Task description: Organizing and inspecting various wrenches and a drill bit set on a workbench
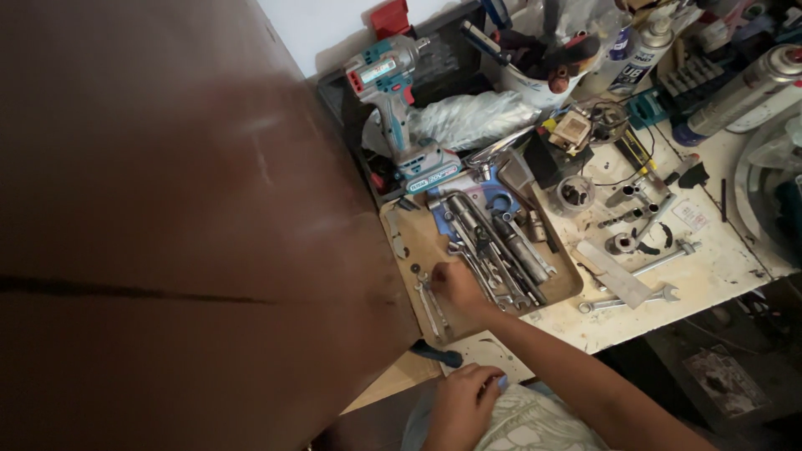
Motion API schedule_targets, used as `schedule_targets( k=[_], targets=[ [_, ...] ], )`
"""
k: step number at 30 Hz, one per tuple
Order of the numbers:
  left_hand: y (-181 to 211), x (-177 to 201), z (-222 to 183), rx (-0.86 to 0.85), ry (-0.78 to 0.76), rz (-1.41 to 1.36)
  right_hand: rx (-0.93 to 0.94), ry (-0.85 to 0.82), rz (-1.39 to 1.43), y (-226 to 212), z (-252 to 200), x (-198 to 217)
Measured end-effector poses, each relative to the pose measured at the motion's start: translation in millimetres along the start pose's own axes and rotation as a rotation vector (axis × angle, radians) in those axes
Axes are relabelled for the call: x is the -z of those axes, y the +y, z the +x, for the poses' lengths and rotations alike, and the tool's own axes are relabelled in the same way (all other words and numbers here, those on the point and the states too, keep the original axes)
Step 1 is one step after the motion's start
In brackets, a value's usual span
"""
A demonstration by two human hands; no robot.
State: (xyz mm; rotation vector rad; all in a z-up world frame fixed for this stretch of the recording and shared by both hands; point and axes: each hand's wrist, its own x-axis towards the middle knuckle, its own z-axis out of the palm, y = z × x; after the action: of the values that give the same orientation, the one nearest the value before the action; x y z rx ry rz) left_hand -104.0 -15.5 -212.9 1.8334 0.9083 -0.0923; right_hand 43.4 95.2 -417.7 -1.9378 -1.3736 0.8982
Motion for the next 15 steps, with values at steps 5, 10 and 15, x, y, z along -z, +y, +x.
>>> schedule_targets(
  k=[5, 10, 15],
  targets=[
    [1.7, 2.8, 1.4, 0.027, -0.081, 0.019, 0.052, -0.020, -0.137, 3.6, -13.7, -5.6],
    [-55.2, -14.3, 8.3, 0.079, 0.068, 0.445, 0.091, -0.300, -0.071, -3.1, -53.9, 1.0],
    [-83.4, 3.8, 23.8, 0.699, 0.053, 0.527, 0.351, -0.254, -0.118, 36.1, -65.9, -22.7]
  ],
)
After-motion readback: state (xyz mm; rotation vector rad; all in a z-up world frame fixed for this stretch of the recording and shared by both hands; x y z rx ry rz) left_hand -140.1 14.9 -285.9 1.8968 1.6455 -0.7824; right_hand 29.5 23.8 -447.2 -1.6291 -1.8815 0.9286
